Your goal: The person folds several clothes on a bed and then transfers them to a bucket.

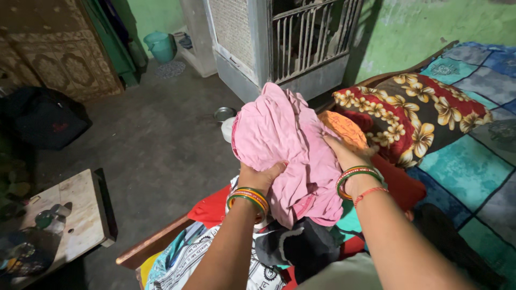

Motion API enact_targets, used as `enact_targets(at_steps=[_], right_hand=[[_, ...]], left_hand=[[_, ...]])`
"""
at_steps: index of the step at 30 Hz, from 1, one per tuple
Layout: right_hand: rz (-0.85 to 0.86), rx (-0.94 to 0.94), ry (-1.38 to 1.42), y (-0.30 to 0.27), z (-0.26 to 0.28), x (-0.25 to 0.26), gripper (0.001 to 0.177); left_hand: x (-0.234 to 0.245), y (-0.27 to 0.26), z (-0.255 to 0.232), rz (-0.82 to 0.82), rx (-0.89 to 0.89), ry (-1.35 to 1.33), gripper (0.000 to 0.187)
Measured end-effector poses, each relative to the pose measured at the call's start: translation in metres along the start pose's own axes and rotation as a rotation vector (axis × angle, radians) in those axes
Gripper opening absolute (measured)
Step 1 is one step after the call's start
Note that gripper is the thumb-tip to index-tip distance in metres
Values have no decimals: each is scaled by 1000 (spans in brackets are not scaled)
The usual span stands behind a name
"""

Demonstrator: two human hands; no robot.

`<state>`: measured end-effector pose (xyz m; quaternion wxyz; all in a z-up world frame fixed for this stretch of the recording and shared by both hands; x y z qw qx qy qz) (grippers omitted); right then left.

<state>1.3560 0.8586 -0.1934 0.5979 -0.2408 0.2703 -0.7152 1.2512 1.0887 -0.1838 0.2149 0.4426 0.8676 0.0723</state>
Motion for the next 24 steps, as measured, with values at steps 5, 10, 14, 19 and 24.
enact_targets(at_steps=[5,10,14,19,24], right_hand=[[169,241,-7,-8,11,-2,78],[196,426,-43,-5,12,5,57],[140,425,-103,-15,12,7,54],[-229,1212,-365,-118,61,-7,70],[-225,836,-824,-95,53,-58,63]], left_hand=[[8,-5,-4,90,-24,259,103],[0,-21,-20,134,-156,154,97],[-6,-30,-38,216,-71,-97,97],[-19,-23,-37,192,46,-37,99],[-20,-28,-25,125,-124,90,109]])
Point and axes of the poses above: each hand's wrist, its own y-axis towards the middle knuckle, its own x-axis out of the back of the hand, z = x × y, the point moved 8 cm from there along y, towards the middle knuckle, and after that the axes turned 15 degrees about -x, right-handed, at the moved point
